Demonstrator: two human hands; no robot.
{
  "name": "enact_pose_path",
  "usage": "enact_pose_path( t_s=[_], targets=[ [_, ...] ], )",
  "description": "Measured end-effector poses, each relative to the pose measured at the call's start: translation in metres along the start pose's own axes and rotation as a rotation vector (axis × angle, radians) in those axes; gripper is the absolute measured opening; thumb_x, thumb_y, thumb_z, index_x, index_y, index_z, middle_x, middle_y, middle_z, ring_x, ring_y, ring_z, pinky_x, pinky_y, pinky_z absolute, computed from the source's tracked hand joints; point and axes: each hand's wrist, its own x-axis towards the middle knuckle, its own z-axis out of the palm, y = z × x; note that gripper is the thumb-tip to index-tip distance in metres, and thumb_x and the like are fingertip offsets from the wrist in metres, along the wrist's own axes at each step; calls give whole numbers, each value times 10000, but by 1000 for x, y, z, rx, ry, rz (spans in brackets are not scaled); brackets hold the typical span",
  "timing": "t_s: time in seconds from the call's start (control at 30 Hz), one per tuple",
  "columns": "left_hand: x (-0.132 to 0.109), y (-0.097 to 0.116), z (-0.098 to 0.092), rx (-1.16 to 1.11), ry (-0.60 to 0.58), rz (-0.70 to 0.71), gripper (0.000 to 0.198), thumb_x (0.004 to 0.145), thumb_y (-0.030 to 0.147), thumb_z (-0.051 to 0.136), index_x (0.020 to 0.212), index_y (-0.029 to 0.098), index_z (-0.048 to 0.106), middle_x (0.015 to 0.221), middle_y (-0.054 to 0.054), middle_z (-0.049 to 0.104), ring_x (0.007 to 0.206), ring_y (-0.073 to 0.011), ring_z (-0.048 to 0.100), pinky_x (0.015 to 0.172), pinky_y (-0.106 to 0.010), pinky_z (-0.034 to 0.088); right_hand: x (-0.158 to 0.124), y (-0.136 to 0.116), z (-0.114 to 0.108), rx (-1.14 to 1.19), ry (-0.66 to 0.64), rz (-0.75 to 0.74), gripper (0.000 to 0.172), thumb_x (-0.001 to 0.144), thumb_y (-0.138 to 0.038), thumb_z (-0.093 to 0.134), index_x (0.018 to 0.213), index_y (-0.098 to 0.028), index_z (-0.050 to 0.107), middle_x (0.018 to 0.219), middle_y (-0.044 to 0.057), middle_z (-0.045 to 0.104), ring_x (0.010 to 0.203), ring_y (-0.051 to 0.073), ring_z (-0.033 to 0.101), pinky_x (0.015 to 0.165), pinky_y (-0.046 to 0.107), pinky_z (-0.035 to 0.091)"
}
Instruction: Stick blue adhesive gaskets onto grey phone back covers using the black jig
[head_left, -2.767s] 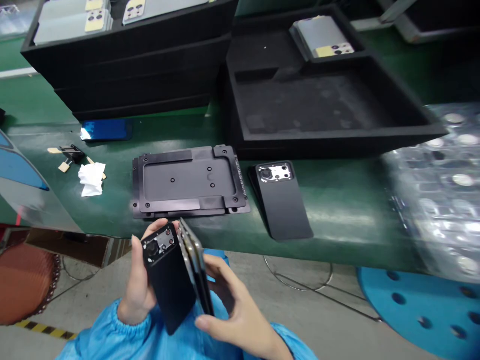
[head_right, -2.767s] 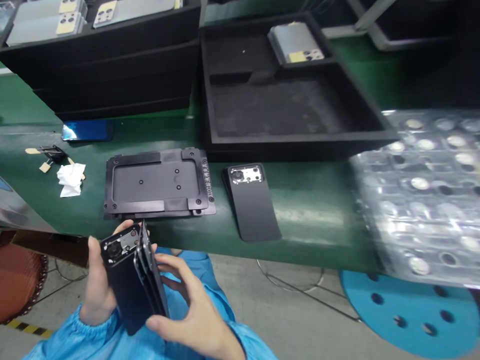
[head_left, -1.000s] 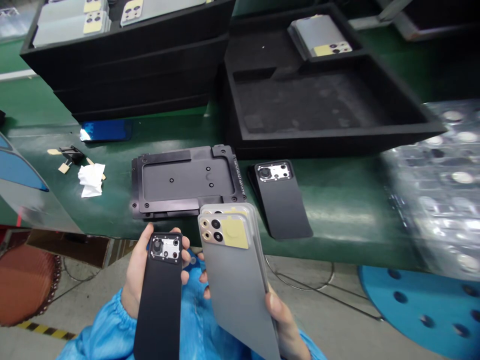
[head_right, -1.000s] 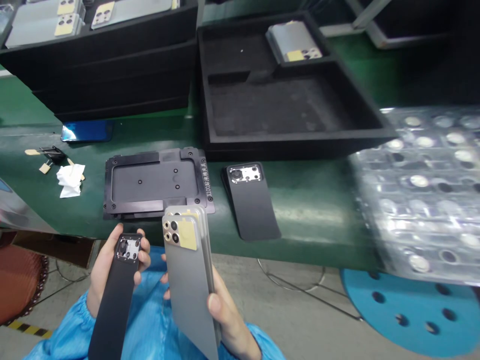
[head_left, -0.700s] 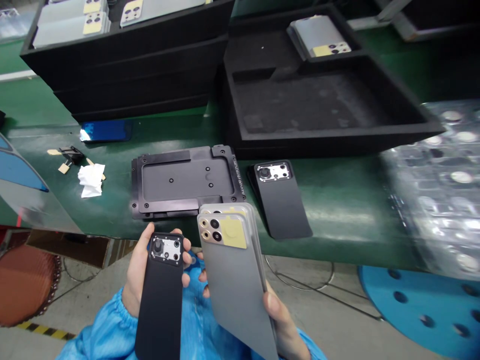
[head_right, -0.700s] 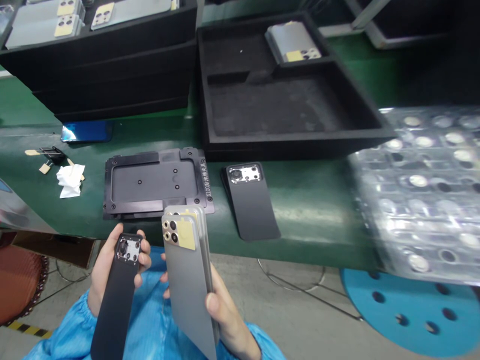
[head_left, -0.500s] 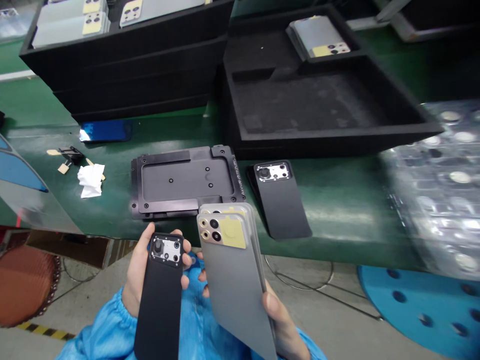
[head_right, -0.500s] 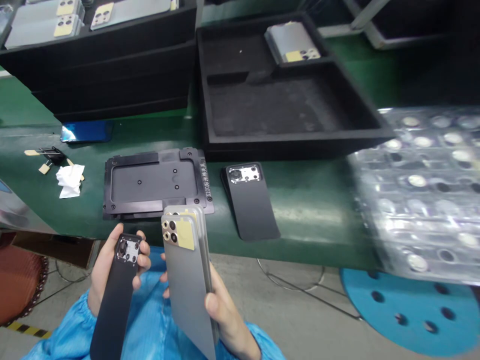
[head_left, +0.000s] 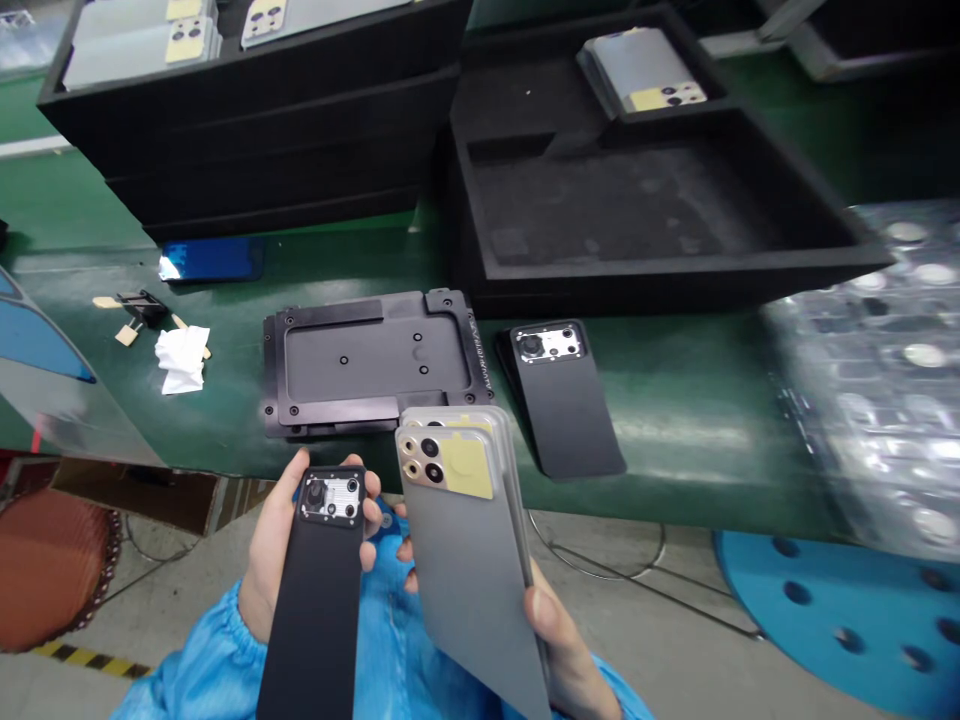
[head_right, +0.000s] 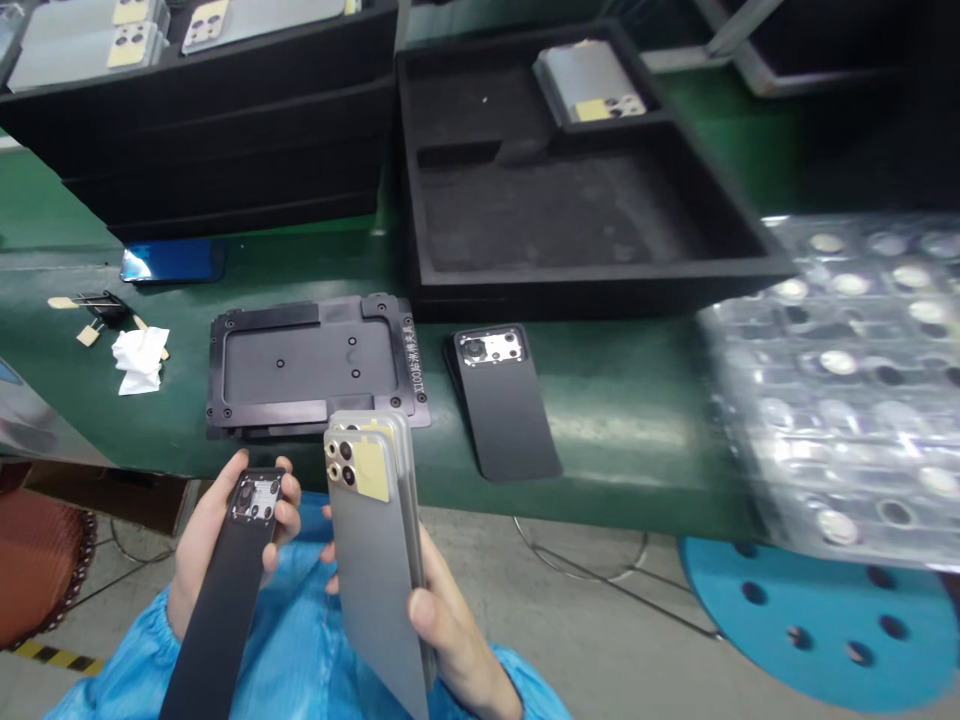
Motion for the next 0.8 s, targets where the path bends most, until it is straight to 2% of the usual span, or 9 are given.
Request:
enact_pose_path(
  t_s=[0.17, 0.33, 0.43, 0.6, 0.73, 0.8],
  targets=[
    [-1, -6, 11, 39, 154, 104, 565, 1066, 478, 240, 972, 115, 662, 883, -141, 704, 651, -212, 701, 467, -312, 580, 1, -1, 1, -4, 4, -5, 743, 768, -712, 762, 1327, -240, 636, 1265, 134, 718, 953, 312, 715, 847, 450, 564],
    [-1, -9, 13, 39, 230, 157, 617, 1059, 516, 251, 981, 90, 692, 865, -160, 720, 650, -235, 724, 509, -332, 587, 2, 1, -1, 13, -9, -1, 762, 764, -705, 771, 1363, -255, 629, 1388, 135, 668, 972, 305, 709, 852, 448, 563],
    [-2, -10, 10, 47, 229, 162, 625, 1043, 561, 303, 982, 98, 717, 830, -152, 729, 665, -246, 740, 557, -353, 606, 3, 1, 0, 22, -15, -11, 747, 765, -692, 777, 1351, -250, 641, 1404, 143, 657, 1004, 311, 704, 854, 445, 567],
    [-5, -12, 9, 14, 194, 152, 578, 1021, 589, 404, 973, 125, 745, 830, -125, 747, 679, -214, 741, 601, -315, 603, 3, 1, 1, 44, -11, -15, 703, 766, -693, 776, 1307, -261, 655, 1422, 141, 644, 1137, 333, 663, 931, 467, 560],
    [-7, -15, 8, 33, 184, 169, 547, 999, 607, 465, 968, 148, 761, 904, -139, 775, 746, -233, 762, 710, -372, 627, 2, 0, 1, 28, -33, 11, 746, 767, -719, 756, 1326, -239, 639, 1307, 151, 697, 1140, 346, 662, 955, 490, 548],
    [-8, -15, 6, 45, 155, 170, 545, 996, 613, 471, 979, 157, 770, 913, -136, 781, 754, -238, 767, 741, -387, 626, 2, -1, 2, 39, -29, 6, 732, 770, -709, 760, 1320, -240, 647, 1329, 149, 685, 1159, 351, 654, 960, 491, 545]
  ],
)
